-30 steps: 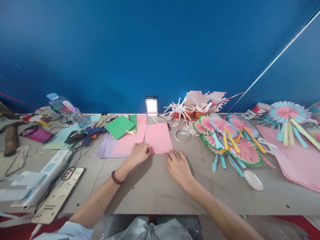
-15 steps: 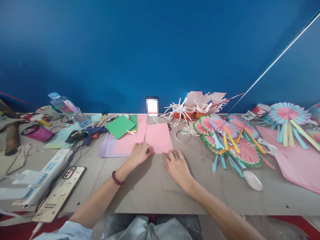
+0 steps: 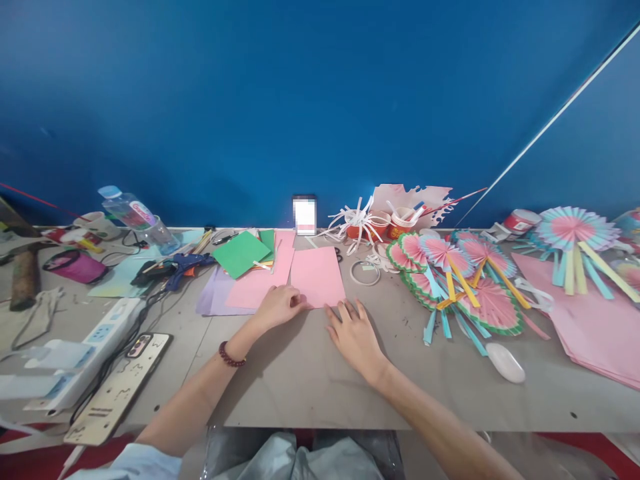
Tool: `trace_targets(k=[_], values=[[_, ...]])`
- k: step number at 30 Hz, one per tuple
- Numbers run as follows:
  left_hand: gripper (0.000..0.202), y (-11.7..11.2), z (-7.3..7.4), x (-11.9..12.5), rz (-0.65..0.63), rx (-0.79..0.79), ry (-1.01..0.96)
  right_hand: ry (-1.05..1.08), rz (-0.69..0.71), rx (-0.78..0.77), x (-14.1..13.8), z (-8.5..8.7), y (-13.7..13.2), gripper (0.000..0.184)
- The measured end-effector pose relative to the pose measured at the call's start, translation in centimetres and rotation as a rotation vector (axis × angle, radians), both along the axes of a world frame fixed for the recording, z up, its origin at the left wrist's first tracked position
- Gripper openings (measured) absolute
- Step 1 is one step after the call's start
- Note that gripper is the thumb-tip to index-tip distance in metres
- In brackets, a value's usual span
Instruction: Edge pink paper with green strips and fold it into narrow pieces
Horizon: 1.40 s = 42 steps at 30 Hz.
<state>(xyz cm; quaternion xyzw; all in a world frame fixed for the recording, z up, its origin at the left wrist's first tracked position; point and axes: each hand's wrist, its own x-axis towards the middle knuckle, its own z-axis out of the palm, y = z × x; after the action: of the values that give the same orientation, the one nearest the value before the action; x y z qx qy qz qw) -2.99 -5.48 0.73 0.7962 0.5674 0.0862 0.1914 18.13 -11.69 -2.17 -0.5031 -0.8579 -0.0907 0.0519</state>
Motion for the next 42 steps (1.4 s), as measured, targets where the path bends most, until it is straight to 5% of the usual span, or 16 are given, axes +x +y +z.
trace_targets(k=[15,24,32,37,42], values=[[0.014,1.4,-1.2,-1.9,-0.040,-0.177,-0.264,-0.015,-0.015,0.013,0.0,-0.2,0.0,0.042],[0.004,1.1,0.1,-1.0,-0.036,-0.131,0.005,-0.008,-0.023,-0.001,0.0,-0.1,-0.1,0.042],[0.016,0.5,0.9,-1.0,-0.047,-0.057,0.183,-0.007,-0.018,-0.016,-0.1,0.4,-0.1,0.041],[0.026,-1.5,1.5,0.8,-0.166,0.170,0.191,-0.011,-0.001,0.002,-0.1,0.5,0.0,0.039],[0.028,-4.7,-0.6,3.9,-0.240,0.328,0.280,-0.008,-0.018,-0.011,-0.3,0.4,-0.1,0.038]])
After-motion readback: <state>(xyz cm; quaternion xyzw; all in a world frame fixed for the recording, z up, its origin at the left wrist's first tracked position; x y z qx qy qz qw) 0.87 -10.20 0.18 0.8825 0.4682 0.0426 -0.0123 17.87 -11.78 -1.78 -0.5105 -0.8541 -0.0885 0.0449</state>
